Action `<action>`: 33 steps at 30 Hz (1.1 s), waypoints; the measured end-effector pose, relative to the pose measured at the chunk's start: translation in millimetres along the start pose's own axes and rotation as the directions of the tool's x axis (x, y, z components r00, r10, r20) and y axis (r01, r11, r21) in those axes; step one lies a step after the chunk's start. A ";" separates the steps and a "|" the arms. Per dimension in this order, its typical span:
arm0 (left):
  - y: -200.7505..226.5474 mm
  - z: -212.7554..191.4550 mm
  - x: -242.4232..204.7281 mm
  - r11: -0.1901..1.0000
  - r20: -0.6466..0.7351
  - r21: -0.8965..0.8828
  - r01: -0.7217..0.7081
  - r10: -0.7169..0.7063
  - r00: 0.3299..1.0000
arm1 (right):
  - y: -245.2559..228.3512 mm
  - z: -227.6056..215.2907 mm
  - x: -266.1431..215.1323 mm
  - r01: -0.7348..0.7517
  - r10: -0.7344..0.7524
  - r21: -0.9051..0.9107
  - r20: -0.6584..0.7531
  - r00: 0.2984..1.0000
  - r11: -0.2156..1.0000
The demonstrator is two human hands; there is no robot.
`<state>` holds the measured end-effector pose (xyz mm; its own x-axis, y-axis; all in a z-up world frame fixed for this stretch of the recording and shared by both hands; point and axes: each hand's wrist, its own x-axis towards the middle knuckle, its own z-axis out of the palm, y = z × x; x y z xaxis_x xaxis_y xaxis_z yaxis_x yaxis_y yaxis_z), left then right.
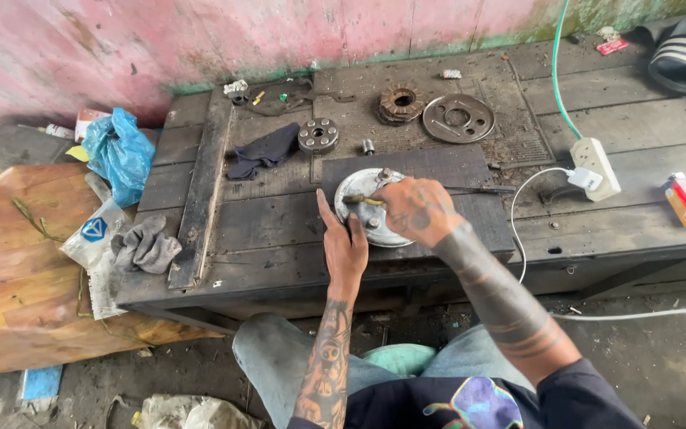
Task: Cleaning a motorcycle brake hub by using a small tool to scrape debris out of its holes and surfaces.
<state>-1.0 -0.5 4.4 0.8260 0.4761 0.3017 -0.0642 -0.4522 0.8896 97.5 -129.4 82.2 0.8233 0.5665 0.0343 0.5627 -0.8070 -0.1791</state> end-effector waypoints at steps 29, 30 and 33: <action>-1.6 9.3 -6.6 0.995 -0.089 0.051 -0.087 0.092 0.992 | 2.9 9.1 3.8 0.148 -0.151 -0.029 -0.219 0.964 0.988; -3.5 9.9 -4.2 0.995 -0.089 0.042 -0.091 0.095 0.992 | -12.7 -9.0 -8.3 0.119 -0.119 0.003 -0.090 0.989 0.993; -10.5 12.9 -2.0 0.995 -0.091 0.066 -0.074 0.080 0.993 | -3.9 -22.6 -1.4 0.099 -0.094 -0.017 0.188 0.978 0.995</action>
<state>5.2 -6.4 -9.9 0.7636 0.5054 0.4018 -0.0879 -0.5352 0.8401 95.9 -130.8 105.1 0.7382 0.6611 -0.1341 0.6427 -0.7497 -0.1580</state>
